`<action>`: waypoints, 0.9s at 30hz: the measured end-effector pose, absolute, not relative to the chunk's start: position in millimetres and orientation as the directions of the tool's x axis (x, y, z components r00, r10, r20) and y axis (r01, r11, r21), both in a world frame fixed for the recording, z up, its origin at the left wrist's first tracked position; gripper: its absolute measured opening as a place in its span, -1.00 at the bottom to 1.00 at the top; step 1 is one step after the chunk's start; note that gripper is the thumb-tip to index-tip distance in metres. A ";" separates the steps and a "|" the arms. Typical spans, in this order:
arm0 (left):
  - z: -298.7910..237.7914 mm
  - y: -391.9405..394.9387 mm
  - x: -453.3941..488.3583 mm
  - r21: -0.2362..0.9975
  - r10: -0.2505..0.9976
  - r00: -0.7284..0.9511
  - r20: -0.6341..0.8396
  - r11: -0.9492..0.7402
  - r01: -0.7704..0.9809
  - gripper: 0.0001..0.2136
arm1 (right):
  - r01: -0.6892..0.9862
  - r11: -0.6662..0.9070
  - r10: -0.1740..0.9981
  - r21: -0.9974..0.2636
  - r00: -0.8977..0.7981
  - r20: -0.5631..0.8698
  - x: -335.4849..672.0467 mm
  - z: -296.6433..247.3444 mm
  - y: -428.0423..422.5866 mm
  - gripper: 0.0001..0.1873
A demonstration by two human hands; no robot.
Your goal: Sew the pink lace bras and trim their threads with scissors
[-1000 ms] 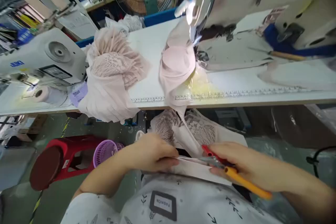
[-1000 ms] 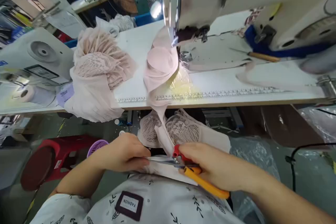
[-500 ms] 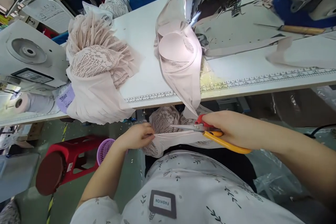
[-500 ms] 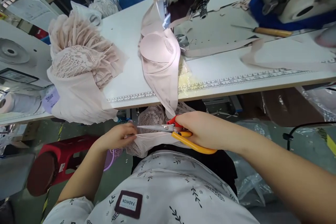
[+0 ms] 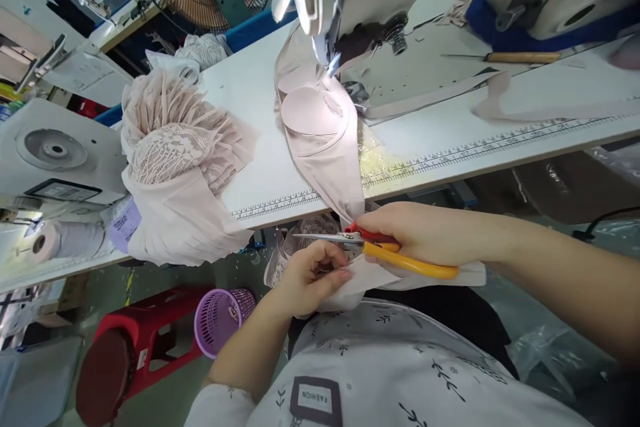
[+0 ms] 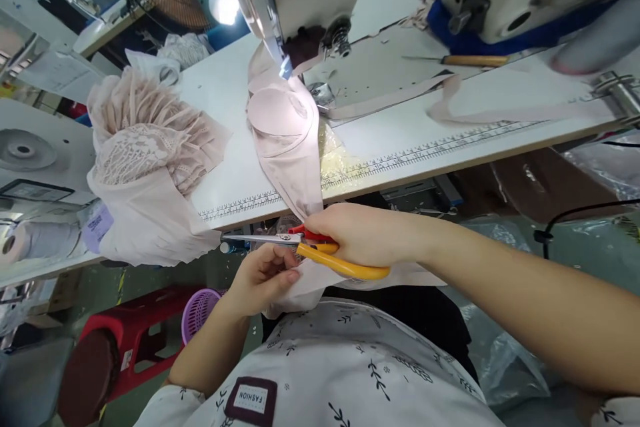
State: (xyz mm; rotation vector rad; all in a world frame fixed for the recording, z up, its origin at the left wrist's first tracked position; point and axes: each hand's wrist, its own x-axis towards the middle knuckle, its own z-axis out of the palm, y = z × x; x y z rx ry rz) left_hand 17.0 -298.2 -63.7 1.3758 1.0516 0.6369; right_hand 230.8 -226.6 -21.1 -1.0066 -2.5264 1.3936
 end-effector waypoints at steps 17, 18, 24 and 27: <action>-64.9 -292.6 15.9 0.937 0.894 0.287 -0.345 0.344 0.055 -0.63 | 0.500 0.531 0.521 -0.684 -0.829 -0.202 214.5 -2.2 -209.5 -0.77; -66.0 -292.7 15.9 0.932 0.893 0.270 -0.361 0.359 0.061 -0.61 | 0.507 0.544 0.527 -0.669 -0.826 -0.199 213.4 -2.1 -209.9 -0.76; -64.8 -294.0 18.4 0.909 0.874 0.250 -0.416 0.412 0.071 -0.61 | 0.543 0.538 0.514 -0.644 -0.817 -0.260 210.7 3.6 -211.0 -0.78; -62.2 -294.2 21.2 0.913 0.885 0.234 -0.404 0.405 0.042 -0.62 | 0.526 0.537 0.468 -0.659 -0.836 -0.286 212.4 6.9 -208.9 -0.79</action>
